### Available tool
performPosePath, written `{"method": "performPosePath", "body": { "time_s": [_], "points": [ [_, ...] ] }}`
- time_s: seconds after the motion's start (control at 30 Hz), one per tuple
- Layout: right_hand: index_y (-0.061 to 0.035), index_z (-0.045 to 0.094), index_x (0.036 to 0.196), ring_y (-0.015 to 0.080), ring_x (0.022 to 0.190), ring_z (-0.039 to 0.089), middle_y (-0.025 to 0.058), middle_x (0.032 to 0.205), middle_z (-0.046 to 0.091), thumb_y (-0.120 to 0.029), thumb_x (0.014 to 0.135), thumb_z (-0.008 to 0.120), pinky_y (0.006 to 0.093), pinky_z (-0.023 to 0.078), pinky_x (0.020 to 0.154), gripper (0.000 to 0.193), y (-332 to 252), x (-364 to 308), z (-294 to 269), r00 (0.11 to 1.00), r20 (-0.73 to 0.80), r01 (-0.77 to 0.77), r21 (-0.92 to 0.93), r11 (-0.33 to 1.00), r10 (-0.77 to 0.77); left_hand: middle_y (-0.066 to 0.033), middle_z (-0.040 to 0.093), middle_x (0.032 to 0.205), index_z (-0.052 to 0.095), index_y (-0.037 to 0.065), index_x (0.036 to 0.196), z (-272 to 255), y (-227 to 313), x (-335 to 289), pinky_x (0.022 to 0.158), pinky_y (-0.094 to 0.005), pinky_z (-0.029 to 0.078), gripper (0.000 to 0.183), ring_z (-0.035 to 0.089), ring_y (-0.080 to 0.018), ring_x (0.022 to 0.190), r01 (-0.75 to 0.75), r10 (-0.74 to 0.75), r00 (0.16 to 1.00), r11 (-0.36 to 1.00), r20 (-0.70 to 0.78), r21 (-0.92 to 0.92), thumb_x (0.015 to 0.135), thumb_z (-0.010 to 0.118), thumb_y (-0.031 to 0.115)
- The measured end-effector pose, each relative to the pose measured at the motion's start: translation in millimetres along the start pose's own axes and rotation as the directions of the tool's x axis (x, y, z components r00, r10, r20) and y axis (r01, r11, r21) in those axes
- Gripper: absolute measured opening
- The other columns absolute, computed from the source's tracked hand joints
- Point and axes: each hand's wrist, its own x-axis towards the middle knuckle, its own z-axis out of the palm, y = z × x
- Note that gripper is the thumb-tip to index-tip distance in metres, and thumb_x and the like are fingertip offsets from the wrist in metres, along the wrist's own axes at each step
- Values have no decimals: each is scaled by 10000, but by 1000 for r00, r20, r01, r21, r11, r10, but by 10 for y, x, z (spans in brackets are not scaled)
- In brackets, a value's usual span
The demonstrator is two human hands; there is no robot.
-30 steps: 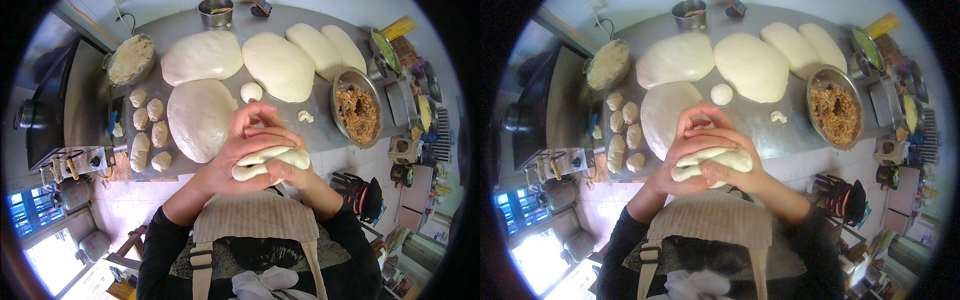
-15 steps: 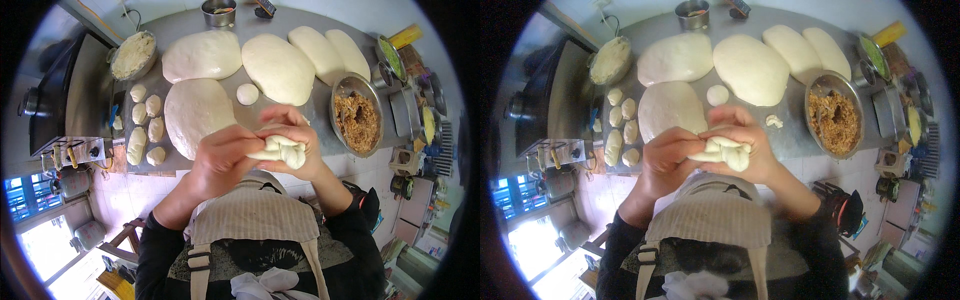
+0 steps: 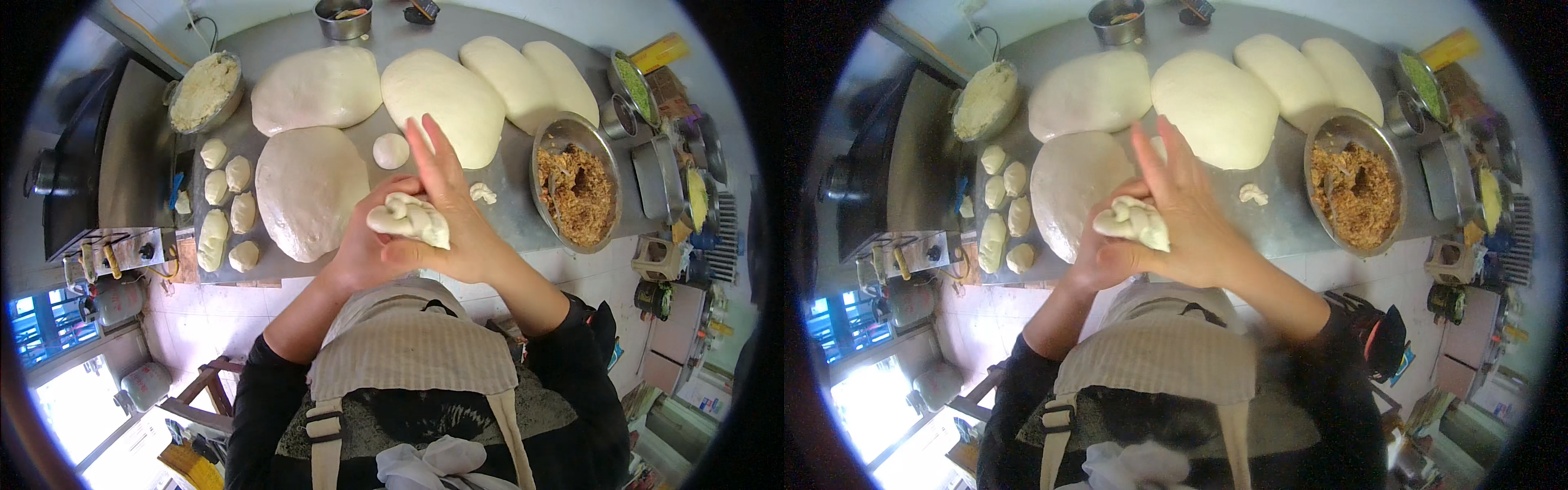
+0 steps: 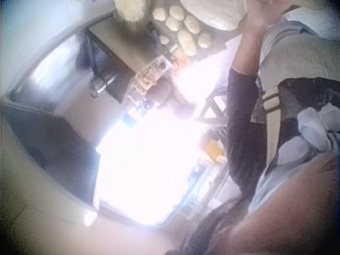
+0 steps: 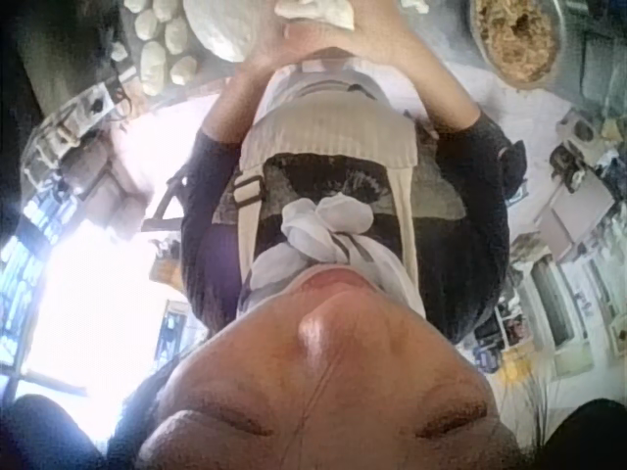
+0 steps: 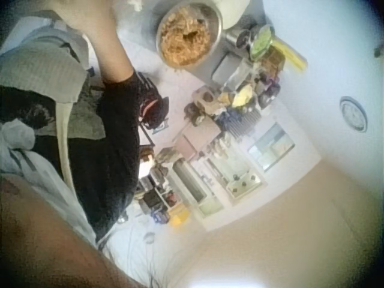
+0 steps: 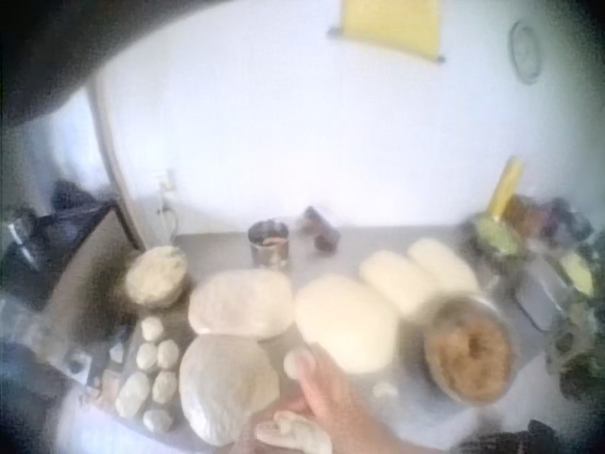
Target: The person cleans a flat-top grill with a cloth and a scraper, then retrieves a bowl of filling from a refrigerator. They proceed to portion dough, flatten it, fill it with the mixture, and seal it into round dumplings.
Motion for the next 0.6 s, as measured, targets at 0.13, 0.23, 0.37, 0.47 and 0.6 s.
{"method": "performPosePath", "body": {
  "time_s": [0.13,0.23,0.37,0.47,0.6],
  "points": [
    [11,301,1489,428,1446,172,260,1539,213,-428,719,822,547,167,1141,1028,43,-57,264,958,-247,244,433,868,-147,-66,495,1226,594,48,1239,37,-102,-8,968,-326,423,505,514,-181,1130,-113,92,985,982,-146,-148,773,771,127],
    [15,421,1427,438,1428,222,253,1533,243,-393,771,788,535,188,1140,855,67,-97,397,928,-272,342,353,871,-255,-47,449,1239,640,70,1143,60,-11,6,1006,-348,386,386,457,-194,1174,-148,114,968,979,-223,-140,785,775,116],
    [-27,625,1222,367,1353,391,199,1369,498,-343,955,562,499,275,1121,419,47,60,203,945,-326,269,755,598,-15,-27,619,1010,659,74,937,99,53,32,974,-377,406,229,509,-242,1130,-185,220,920,974,-325,134,756,797,102],
    [-39,704,1055,340,1252,513,166,1159,653,-318,961,499,503,310,1099,359,-20,218,10,844,-534,351,485,801,-46,-38,659,933,637,80,849,147,15,18,926,-387,445,201,564,-292,1096,-227,398,896,794,-199,564,722,792,102],
    [-87,736,956,312,1122,622,98,1095,688,-277,727,656,503,230,1113,308,-116,182,57,897,-318,386,226,895,-306,-40,658,950,636,78,861,323,-75,-31,930,-392,442,208,564,-298,1099,-360,462,887,689,2,629,723,789,108]
  ]
}}
